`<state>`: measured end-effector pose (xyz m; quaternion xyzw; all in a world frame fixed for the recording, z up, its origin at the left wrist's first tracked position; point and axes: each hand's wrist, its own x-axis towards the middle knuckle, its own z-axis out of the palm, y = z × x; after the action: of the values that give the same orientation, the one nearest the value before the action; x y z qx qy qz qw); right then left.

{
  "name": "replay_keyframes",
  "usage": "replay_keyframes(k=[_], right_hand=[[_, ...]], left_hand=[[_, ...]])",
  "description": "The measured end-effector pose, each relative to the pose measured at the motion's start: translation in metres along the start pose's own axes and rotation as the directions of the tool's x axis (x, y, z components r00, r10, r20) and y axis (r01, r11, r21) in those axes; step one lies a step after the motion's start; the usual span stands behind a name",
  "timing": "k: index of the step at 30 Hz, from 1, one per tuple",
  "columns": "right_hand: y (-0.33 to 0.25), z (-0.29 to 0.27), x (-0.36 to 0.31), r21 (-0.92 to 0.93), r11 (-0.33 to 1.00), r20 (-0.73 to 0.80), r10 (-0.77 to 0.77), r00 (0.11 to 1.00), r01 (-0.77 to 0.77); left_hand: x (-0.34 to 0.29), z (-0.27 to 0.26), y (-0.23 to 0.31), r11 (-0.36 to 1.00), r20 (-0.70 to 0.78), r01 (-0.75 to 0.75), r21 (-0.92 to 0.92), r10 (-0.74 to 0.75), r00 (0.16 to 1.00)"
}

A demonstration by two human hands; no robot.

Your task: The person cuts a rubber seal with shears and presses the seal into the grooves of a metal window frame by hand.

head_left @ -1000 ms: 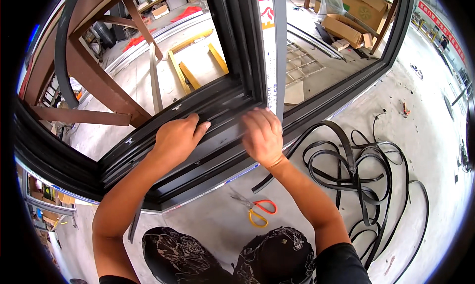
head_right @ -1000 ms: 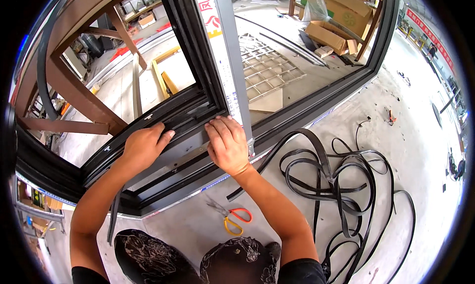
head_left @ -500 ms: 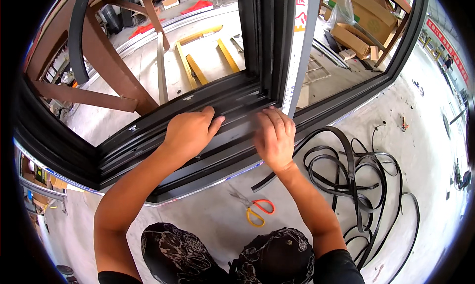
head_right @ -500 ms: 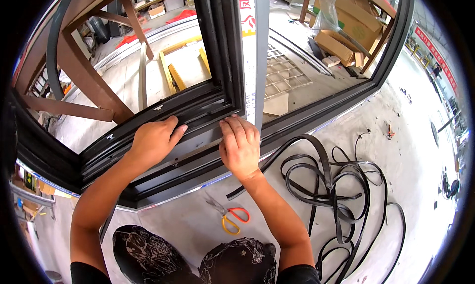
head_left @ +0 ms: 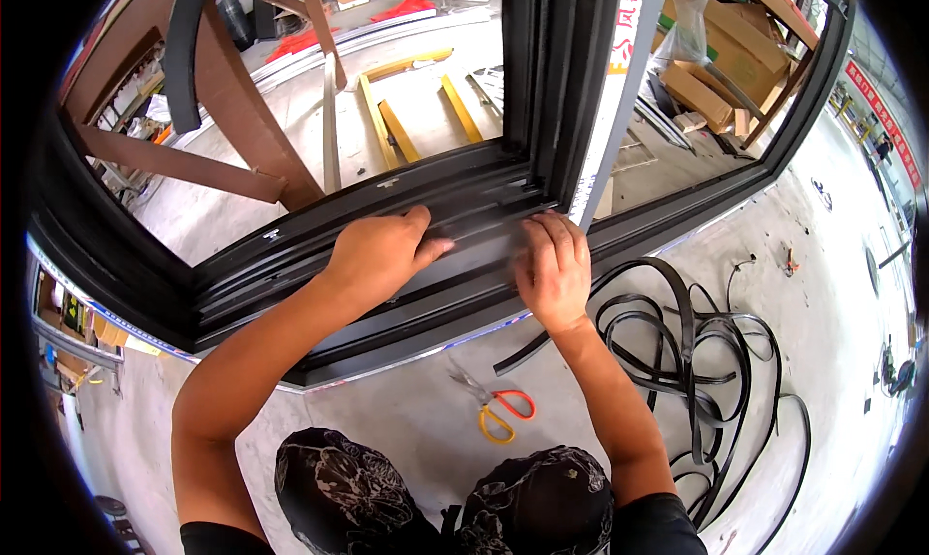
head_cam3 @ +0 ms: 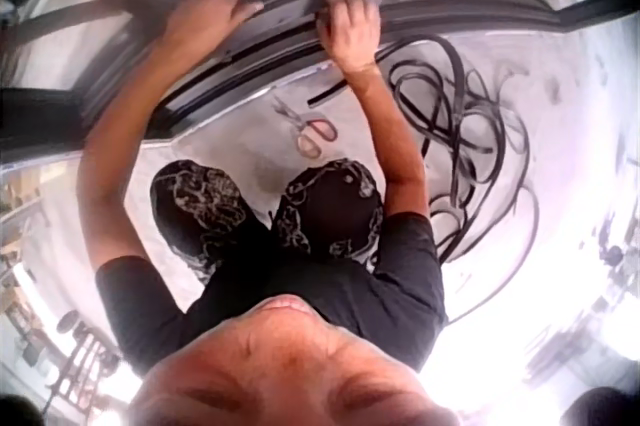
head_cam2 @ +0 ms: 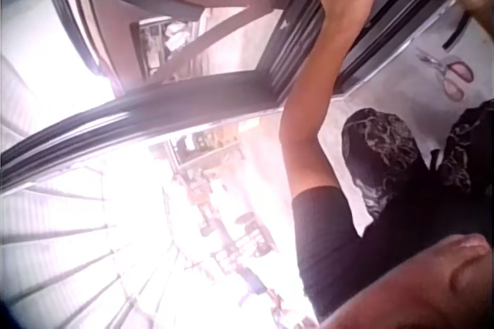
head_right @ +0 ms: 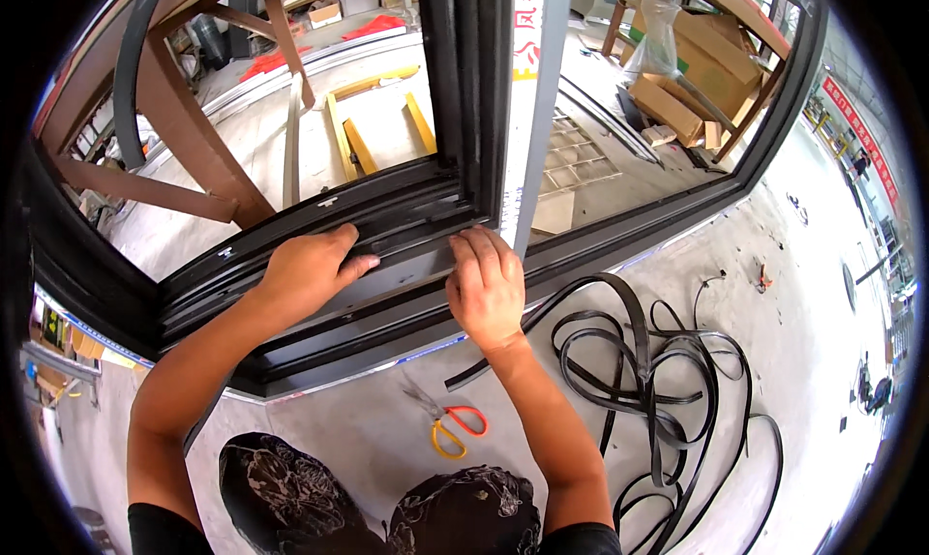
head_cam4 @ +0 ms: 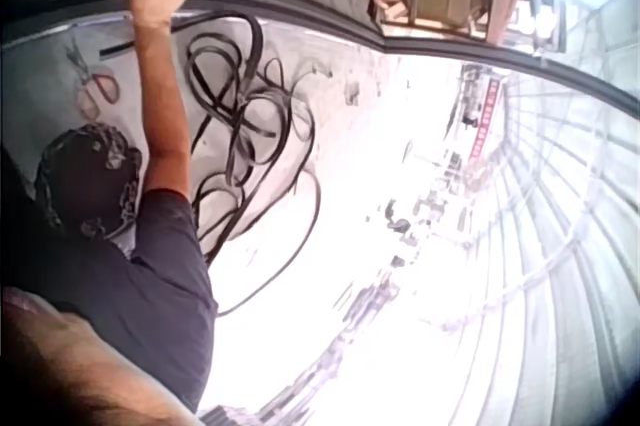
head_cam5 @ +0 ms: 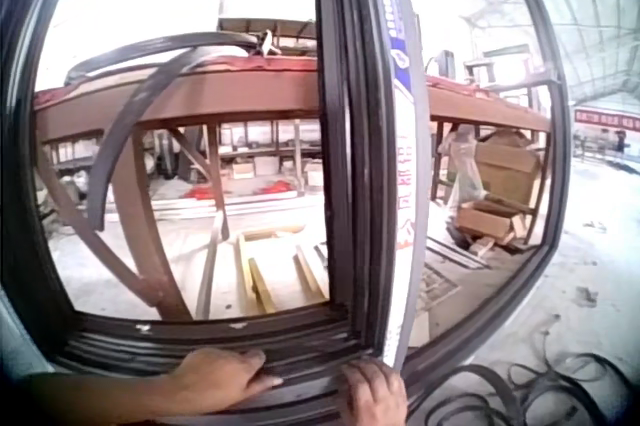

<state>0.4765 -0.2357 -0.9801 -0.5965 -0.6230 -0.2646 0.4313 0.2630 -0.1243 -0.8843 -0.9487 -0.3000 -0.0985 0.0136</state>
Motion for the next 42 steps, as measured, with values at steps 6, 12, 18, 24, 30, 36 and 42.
replay_keyframes(k=[6,12,18,24,30,36,42], right_hand=[[-0.004,0.002,-0.003,0.011,1.000,0.071,0.002,0.997,-0.003],[-0.012,0.001,-0.003,-0.018,0.999,0.019,0.038,0.999,-0.038],[-0.025,-0.004,0.006,0.001,0.996,0.055,0.088,0.995,-0.088],[-0.022,-0.014,0.008,-0.030,0.995,0.142,0.101,0.985,-0.098],[-0.023,-0.005,0.004,-0.058,0.990,0.104,0.132,0.986,-0.127],[-0.029,-0.008,0.000,0.049,0.977,0.081,0.203,0.976,-0.207],[-0.059,-0.022,-0.091,0.250,0.908,0.232,0.280,0.932,-0.335]], left_hand=[[-0.084,-0.032,-0.044,0.966,0.126,0.228,0.125,-0.243,0.962],[-0.189,-0.068,-0.095,0.845,-0.050,0.400,0.355,-0.410,0.911],[-0.178,-0.055,-0.083,0.918,-0.048,0.353,0.184,-0.350,0.936],[-0.084,-0.029,-0.041,0.985,-0.026,0.157,-0.067,-0.159,0.987],[0.006,0.000,0.002,0.974,-0.088,0.037,-0.222,-0.058,0.994],[0.014,0.002,0.012,0.998,-0.114,0.042,-0.036,-0.046,0.992],[0.022,-0.025,0.033,0.977,-0.058,-0.031,0.211,0.044,0.997]])
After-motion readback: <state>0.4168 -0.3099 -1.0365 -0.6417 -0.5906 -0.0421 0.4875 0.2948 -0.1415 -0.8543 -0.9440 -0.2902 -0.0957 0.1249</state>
